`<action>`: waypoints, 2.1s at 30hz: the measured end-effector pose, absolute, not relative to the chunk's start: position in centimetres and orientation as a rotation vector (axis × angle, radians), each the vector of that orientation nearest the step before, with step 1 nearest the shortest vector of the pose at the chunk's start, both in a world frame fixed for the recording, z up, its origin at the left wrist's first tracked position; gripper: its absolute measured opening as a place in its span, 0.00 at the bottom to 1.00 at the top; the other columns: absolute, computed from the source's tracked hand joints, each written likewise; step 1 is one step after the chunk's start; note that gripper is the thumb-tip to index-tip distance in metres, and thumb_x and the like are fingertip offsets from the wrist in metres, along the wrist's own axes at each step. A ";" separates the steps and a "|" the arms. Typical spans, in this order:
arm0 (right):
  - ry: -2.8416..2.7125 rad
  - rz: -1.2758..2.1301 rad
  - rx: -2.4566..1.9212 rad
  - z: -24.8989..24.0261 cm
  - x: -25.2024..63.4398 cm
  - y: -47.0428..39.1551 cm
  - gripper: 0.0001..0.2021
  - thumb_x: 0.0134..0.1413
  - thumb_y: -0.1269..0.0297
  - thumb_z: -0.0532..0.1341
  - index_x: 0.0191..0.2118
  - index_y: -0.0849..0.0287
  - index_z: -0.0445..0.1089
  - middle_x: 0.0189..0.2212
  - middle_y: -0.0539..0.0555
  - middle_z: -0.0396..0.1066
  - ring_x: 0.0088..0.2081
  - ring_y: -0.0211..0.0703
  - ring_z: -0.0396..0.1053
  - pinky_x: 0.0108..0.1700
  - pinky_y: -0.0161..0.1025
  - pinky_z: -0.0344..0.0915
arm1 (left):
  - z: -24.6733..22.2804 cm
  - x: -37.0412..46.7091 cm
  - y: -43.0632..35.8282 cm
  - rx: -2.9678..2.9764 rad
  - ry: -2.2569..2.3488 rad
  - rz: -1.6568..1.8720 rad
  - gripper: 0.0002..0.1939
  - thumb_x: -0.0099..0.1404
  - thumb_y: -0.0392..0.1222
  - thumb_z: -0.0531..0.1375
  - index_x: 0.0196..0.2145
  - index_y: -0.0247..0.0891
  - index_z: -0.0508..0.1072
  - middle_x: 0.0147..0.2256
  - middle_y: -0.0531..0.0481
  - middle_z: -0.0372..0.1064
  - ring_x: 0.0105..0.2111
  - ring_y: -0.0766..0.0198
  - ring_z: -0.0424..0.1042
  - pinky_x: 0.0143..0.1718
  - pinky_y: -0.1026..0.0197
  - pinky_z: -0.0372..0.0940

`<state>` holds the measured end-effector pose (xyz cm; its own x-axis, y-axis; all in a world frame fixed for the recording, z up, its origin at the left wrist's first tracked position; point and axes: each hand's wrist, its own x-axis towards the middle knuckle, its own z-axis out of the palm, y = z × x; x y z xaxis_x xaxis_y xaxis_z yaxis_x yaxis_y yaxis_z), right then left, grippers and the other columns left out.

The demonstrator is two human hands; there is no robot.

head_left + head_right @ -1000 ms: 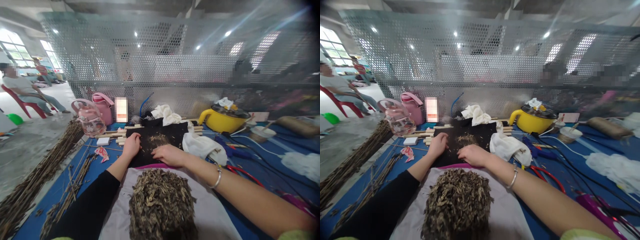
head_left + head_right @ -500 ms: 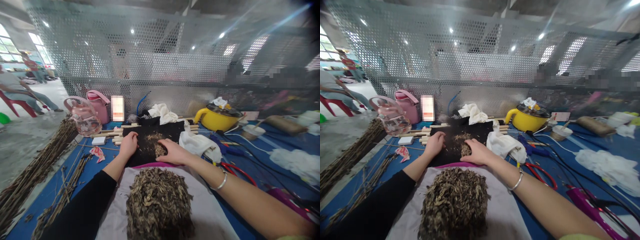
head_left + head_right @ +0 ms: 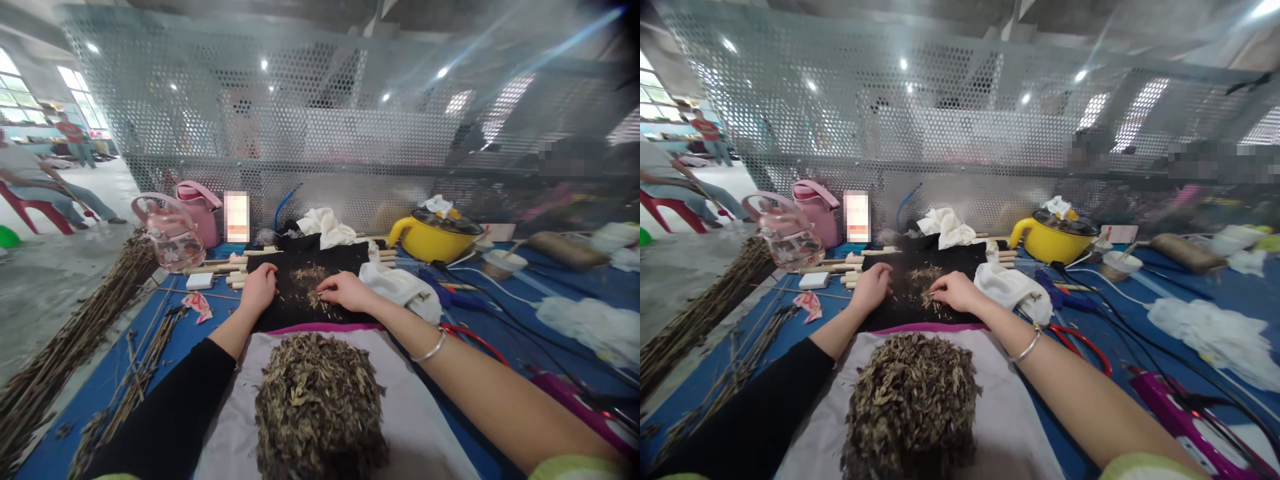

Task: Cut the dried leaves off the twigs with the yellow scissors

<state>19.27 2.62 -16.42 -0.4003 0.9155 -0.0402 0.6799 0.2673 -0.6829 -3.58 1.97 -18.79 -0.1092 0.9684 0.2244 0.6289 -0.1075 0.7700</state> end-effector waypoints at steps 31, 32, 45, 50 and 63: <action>-2.725 0.955 -1.160 -6.2 18.9 -11.9 0.24 0.52 0.76 0.50 0.54 0.49 0.63 0.49 0.49 0.68 0.47 0.40 0.67 0.48 0.34 0.60 | -19.1 -3.8 1.9 1.777 1.718 1.135 0.11 0.61 0.37 0.47 0.37 0.37 0.67 0.24 0.55 0.67 0.18 0.71 0.69 0.24 0.68 0.61; -2.706 0.951 -1.190 -6.4 19.1 -11.0 0.22 0.52 0.75 0.50 0.52 0.50 0.64 0.47 0.49 0.69 0.46 0.40 0.67 0.46 0.34 0.61 | -19.1 -3.7 1.9 1.776 1.722 1.132 0.11 0.61 0.37 0.47 0.37 0.37 0.67 0.24 0.55 0.67 0.17 0.71 0.69 0.24 0.68 0.61; -2.580 0.060 -1.250 -15.9 13.3 3.4 0.15 0.56 0.65 0.54 0.48 0.65 0.66 0.47 0.63 0.64 0.50 0.49 0.61 0.52 0.43 0.57 | -18.9 -3.6 2.1 1.756 1.749 1.124 0.11 0.61 0.37 0.48 0.36 0.38 0.69 0.21 0.55 0.68 0.18 0.68 0.69 0.25 0.67 0.61; -2.615 -0.024 -1.151 -16.1 16.2 0.9 0.18 0.54 0.76 0.50 0.50 0.59 0.63 0.46 0.57 0.64 0.47 0.43 0.61 0.49 0.37 0.57 | -18.8 -3.6 2.1 1.754 1.732 1.118 0.11 0.61 0.37 0.48 0.36 0.39 0.69 0.19 0.56 0.66 0.18 0.68 0.70 0.25 0.67 0.61; -2.329 -0.099 -1.771 -15.6 24.7 2.8 0.21 0.45 0.80 0.52 0.48 0.65 0.62 0.44 0.63 0.63 0.46 0.49 0.63 0.47 0.39 0.57 | -19.2 -3.7 2.2 1.741 1.716 1.120 0.11 0.61 0.38 0.47 0.36 0.39 0.67 0.23 0.56 0.67 0.17 0.70 0.69 0.24 0.67 0.61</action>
<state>24.75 2.78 -15.63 -0.2534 0.9444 0.2096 0.9587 0.2740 -0.0757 -3.70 2.25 -19.19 -0.1030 0.9670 0.2332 0.6024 -0.1259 0.7882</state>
